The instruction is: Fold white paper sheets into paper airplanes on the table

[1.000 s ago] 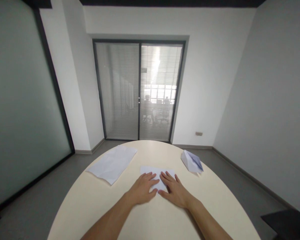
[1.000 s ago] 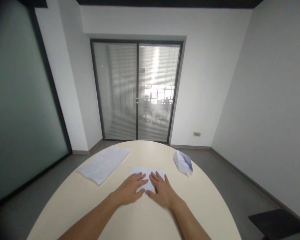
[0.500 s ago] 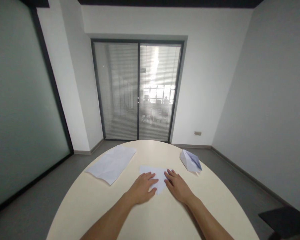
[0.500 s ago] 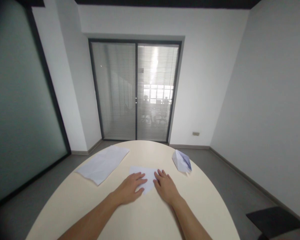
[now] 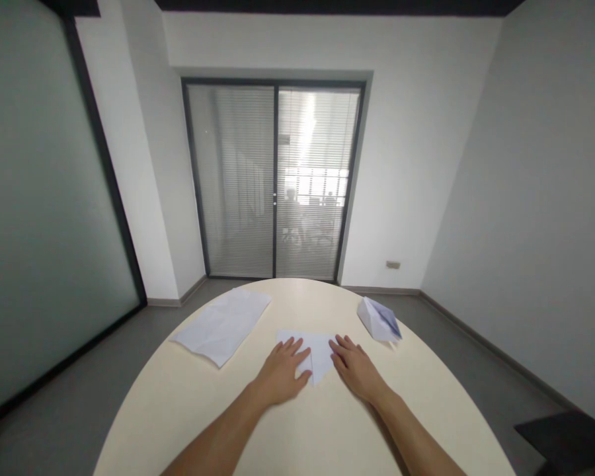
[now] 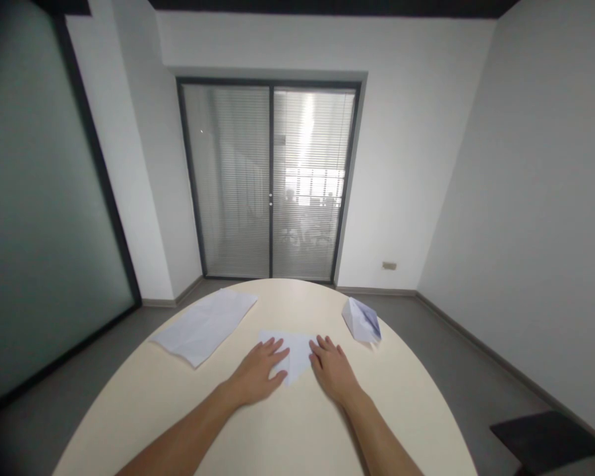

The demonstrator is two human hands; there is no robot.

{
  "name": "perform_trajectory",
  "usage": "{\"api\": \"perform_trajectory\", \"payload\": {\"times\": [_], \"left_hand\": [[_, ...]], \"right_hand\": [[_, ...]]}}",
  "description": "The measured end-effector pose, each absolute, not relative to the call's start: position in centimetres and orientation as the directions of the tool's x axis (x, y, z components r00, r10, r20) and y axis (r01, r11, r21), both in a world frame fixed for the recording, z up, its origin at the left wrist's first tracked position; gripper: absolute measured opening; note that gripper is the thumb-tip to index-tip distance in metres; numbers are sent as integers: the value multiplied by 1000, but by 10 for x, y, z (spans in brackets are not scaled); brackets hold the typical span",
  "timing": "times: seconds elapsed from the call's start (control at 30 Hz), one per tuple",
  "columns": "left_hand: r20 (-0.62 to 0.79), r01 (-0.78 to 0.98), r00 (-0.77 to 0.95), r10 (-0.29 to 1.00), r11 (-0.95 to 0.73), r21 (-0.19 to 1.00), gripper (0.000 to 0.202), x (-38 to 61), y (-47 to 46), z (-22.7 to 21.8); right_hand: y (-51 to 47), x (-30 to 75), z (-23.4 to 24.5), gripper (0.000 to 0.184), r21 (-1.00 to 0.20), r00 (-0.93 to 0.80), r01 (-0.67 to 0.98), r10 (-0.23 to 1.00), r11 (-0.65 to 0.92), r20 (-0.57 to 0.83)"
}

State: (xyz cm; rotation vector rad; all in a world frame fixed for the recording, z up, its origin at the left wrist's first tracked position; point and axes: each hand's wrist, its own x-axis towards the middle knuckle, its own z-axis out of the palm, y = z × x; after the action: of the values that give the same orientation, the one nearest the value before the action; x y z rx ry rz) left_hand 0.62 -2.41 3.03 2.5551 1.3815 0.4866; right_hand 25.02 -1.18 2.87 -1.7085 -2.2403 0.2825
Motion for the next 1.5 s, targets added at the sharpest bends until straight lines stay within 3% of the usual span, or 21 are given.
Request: {"api": "perform_trajectory", "payload": {"times": [0.3, 0.6, 0.8, 0.97, 1.07, 1.13, 1.33, 1.5], "left_hand": [[91, 821, 463, 881, -466, 329, 77, 9, -27, 38], [88, 823, 464, 881, -466, 325, 78, 8, -29, 40], [166, 806, 482, 860, -510, 301, 68, 6, -30, 37], [312, 744, 521, 794, -602, 291, 47, 6, -28, 32], [366, 672, 569, 737, -673, 310, 35, 6, -26, 31], [370, 630, 600, 709, -704, 327, 32, 7, -26, 32], [359, 583, 637, 682, -731, 354, 31, 6, -28, 37], [361, 587, 633, 685, -728, 354, 31, 5, -30, 39]], "right_hand": [[-34, 236, 54, 60, -397, -515, 779, 856, 485, 35], [-22, 242, 41, 63, -360, -420, 835, 905, 416, 72], [-18, 246, 35, 57, -357, -323, 863, 934, 357, 153], [-20, 244, 42, 37, -380, -306, 825, 895, 419, 325], [-22, 243, 44, 30, -392, -332, 797, 875, 460, 352], [-22, 243, 43, 34, -384, -349, 799, 877, 463, 329], [-20, 246, 36, 74, -351, -254, 893, 960, 280, 120], [-21, 246, 41, 73, -349, -247, 892, 956, 288, 157]]}}
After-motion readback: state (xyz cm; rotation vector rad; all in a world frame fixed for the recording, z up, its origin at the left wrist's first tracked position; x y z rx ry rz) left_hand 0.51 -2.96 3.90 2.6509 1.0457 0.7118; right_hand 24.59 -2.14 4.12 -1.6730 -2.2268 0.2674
